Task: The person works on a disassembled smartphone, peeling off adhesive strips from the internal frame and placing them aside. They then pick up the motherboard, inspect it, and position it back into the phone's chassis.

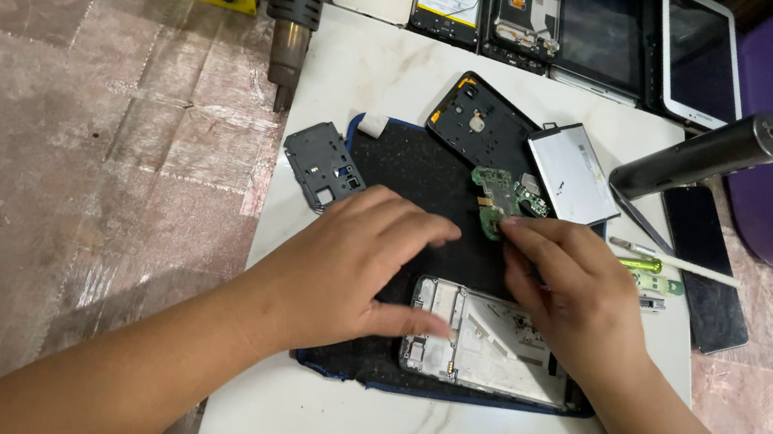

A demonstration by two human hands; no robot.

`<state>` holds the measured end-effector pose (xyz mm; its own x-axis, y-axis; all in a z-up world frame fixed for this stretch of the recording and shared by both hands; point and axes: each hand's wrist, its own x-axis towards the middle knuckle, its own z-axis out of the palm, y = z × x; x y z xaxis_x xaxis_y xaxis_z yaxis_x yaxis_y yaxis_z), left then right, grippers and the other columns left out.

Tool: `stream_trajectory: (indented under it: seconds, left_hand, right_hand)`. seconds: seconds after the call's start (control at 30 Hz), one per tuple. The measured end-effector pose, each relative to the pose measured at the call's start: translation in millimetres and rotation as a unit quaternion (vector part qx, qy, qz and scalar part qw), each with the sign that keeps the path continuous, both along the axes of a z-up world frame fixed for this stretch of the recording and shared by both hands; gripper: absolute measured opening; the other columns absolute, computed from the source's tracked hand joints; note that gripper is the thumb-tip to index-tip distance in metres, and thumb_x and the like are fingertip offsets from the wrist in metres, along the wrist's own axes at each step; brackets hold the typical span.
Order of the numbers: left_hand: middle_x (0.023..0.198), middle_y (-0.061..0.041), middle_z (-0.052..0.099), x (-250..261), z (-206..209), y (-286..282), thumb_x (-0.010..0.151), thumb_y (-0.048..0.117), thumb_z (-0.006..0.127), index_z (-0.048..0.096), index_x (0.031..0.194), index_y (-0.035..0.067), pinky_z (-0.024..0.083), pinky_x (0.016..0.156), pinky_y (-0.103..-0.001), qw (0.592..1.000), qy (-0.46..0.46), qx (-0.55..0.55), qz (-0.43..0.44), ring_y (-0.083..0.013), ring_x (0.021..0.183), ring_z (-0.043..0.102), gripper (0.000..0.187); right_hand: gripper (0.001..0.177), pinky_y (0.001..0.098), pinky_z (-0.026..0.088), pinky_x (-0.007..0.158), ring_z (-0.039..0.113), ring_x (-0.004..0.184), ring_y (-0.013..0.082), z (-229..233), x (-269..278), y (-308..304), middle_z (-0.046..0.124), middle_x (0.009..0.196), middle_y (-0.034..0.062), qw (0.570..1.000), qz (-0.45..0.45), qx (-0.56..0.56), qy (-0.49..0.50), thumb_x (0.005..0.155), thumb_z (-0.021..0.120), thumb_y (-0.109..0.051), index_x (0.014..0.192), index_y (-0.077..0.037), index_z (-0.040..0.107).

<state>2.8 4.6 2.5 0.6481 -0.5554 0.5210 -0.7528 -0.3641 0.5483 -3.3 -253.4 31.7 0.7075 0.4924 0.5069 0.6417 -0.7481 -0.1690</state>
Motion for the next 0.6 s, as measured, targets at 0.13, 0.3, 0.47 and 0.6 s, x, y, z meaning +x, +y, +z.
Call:
stream_trajectory:
  seconds: [0.13, 0.3, 0.47, 0.6]
  left_hand:
    - [0.128, -0.016, 0.062, 0, 4, 0, 0.091, 0.036, 0.075, 0.057, 0.132, 0.002, 0.050, 0.101, -0.042, 0.999, 0.016, -0.041, 0.030, -0.0349, 0.118, 0.059, 0.056]
    - [0.135, -0.017, 0.058, -2, 3, -3, 0.092, 0.027, 0.076, 0.051, 0.140, 0.001, 0.056, 0.096, -0.036, 0.991, 0.091, -0.094, 0.037, -0.0271, 0.112, 0.066, 0.060]
    - [0.127, -0.011, 0.068, -7, 3, -12, 0.090, 0.024, 0.079, 0.052, 0.143, 0.001, 0.061, 0.088, -0.028, 0.940, 0.259, -0.224, 0.001, -0.0140, 0.101, 0.070, 0.064]
    - [0.112, -0.006, 0.075, -11, 4, -14, 0.094, 0.019, 0.077, 0.064, 0.134, 0.000, 0.060, 0.080, -0.020, 0.875, 0.384, -0.288, -0.065, -0.0041, 0.093, 0.070, 0.047]
  right_hand:
    - [0.018, 0.0241, 0.061, 0.065, 0.074, 0.089, 0.0154, 4, -2, -6, 0.074, 0.106, 0.0081, 0.992, -0.028, 0.111, 0.050, 0.088, 0.077, 0.001, 0.105, -0.004, 0.074]
    - [0.013, 0.0281, 0.051, 0.065, 0.066, 0.078, 0.0181, -3, -7, -17, 0.073, 0.100, 0.0140, 0.955, -0.070, 0.258, 0.125, 0.093, 0.075, 0.004, 0.105, 0.003, 0.072]
    - [0.012, 0.0372, 0.066, 0.085, 0.077, 0.093, 0.0273, -10, -8, -33, 0.075, 0.104, 0.0228, 0.792, 0.049, 0.497, 0.352, 0.100, 0.061, 0.008, 0.112, 0.007, 0.062]
    - [0.013, 0.0393, 0.065, 0.081, 0.077, 0.093, 0.0305, -16, -10, -41, 0.075, 0.105, 0.0274, 0.737, 0.075, 0.526, 0.417, 0.100, 0.058, 0.009, 0.112, 0.007, 0.063]
